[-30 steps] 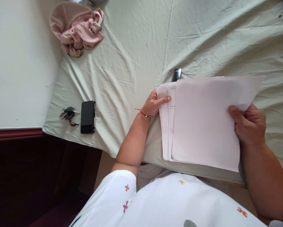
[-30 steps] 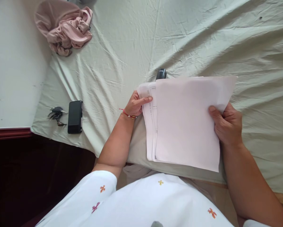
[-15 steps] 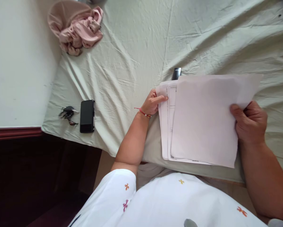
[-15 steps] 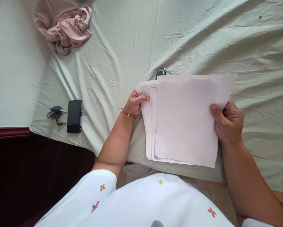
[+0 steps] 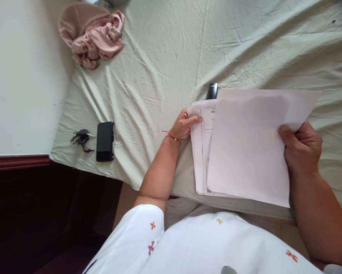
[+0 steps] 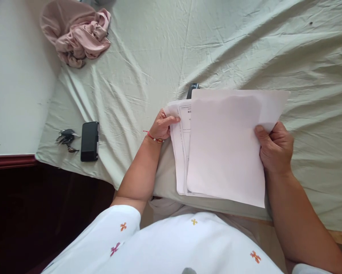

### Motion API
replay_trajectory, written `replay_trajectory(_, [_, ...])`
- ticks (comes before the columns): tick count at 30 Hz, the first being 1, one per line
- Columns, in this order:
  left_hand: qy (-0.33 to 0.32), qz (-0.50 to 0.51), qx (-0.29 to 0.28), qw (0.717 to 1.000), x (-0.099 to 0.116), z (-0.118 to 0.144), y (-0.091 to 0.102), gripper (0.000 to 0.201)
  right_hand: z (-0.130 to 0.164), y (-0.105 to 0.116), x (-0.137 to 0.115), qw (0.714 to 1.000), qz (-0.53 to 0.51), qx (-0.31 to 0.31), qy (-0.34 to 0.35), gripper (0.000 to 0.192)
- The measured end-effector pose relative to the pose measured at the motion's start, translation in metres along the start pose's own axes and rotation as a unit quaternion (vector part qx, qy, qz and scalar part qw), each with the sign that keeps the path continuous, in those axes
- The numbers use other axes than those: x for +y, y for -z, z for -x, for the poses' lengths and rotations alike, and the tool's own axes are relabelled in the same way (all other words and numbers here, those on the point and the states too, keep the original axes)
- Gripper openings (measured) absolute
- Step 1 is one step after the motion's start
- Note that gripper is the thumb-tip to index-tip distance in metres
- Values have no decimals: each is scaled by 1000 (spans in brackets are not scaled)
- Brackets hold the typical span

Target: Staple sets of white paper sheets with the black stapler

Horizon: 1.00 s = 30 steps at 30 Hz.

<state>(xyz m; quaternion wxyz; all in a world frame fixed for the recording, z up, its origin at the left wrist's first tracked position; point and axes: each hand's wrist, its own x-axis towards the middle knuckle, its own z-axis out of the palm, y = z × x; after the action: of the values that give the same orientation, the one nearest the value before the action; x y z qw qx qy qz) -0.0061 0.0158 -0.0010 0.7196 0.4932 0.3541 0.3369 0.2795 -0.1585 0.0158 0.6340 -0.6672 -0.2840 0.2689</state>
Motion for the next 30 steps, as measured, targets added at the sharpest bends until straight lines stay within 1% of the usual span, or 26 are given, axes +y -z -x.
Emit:
replay_trajectory(10, [7,-4,14,1000,4,1,-3,25,0,1,2,1000,-3,4,-1,39])
replay_trajectory(15, [14,-1,29,999,8,1,-5,20,2,2,3,999,-17,15,-27,31])
replay_trajectory(20, [5,1,22,1000,7,0,-5,19,1,1,2,999,-28,22,-24,31])
replay_trajectory(24, [-3,-12,16,1000,2,0,-3,25,1,-1,1,999,-33,29,-31,30])
replay_trajectory(27, [-7,-4,0,1000,2,0,-3,34,1,0,2,999,-23,25,-32,31])
replay_trajectory(30, [2,2,-15,1000,4,3,-4,45,1,0,3,999,-8,18,-27,31])
